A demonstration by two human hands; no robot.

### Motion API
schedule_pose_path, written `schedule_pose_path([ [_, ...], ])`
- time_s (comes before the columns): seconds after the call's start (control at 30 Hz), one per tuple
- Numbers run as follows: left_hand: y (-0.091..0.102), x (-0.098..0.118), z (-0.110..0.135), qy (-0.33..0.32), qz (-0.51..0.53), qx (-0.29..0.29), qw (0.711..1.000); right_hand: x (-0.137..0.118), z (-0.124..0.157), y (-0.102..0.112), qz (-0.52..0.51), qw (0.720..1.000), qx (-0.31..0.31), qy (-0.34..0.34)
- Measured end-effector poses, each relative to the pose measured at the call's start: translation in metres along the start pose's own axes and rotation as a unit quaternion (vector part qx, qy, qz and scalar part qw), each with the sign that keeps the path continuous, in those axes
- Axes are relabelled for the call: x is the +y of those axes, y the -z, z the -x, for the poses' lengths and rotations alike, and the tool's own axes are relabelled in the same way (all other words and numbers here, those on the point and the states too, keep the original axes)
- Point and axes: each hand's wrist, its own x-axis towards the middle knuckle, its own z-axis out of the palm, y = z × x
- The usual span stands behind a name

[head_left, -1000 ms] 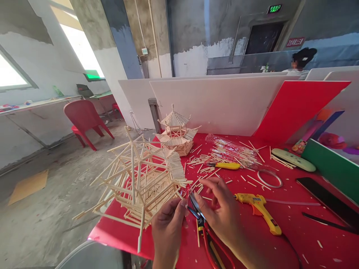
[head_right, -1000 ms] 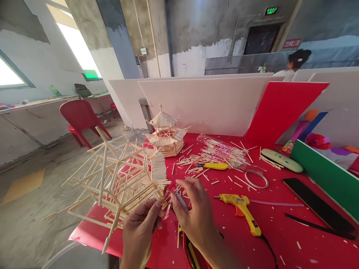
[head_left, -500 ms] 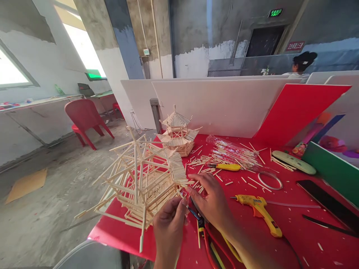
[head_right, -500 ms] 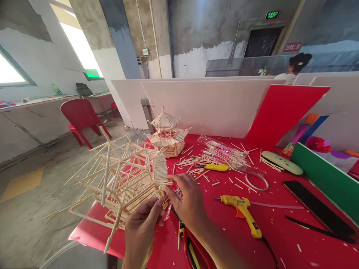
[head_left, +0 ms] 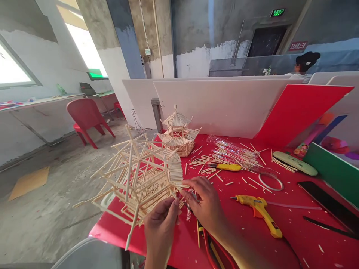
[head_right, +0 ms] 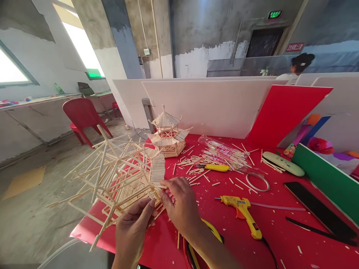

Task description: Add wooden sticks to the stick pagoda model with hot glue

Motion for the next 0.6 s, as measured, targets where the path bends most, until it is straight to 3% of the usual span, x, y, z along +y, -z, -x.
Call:
schedule_pose_path([
  [0.1, -0.001, 0.0, 0.002, -0.016, -0.011, -0.029, 0.999, -0.003, 0.003, 0.003, -0.034, 0.999, -0.004, -0.041],
  [0.3, -0.007, -0.002, 0.006, -0.01, -0.03, -0.074, 0.997, -0.003, 0.007, 0.01, -0.135, 0.971, -0.034, -0.196],
  [0.47, -0.007, -0.011, 0.006, -0.007, -0.057, -0.1, 0.993, -0.003, 0.009, 0.014, -0.145, 0.964, -0.068, -0.212],
  [0.6, -0.008, -0.011, 0.007, -0.024, -0.066, -0.084, 0.994, -0.004, 0.017, 0.017, -0.156, 0.957, -0.108, -0.221],
])
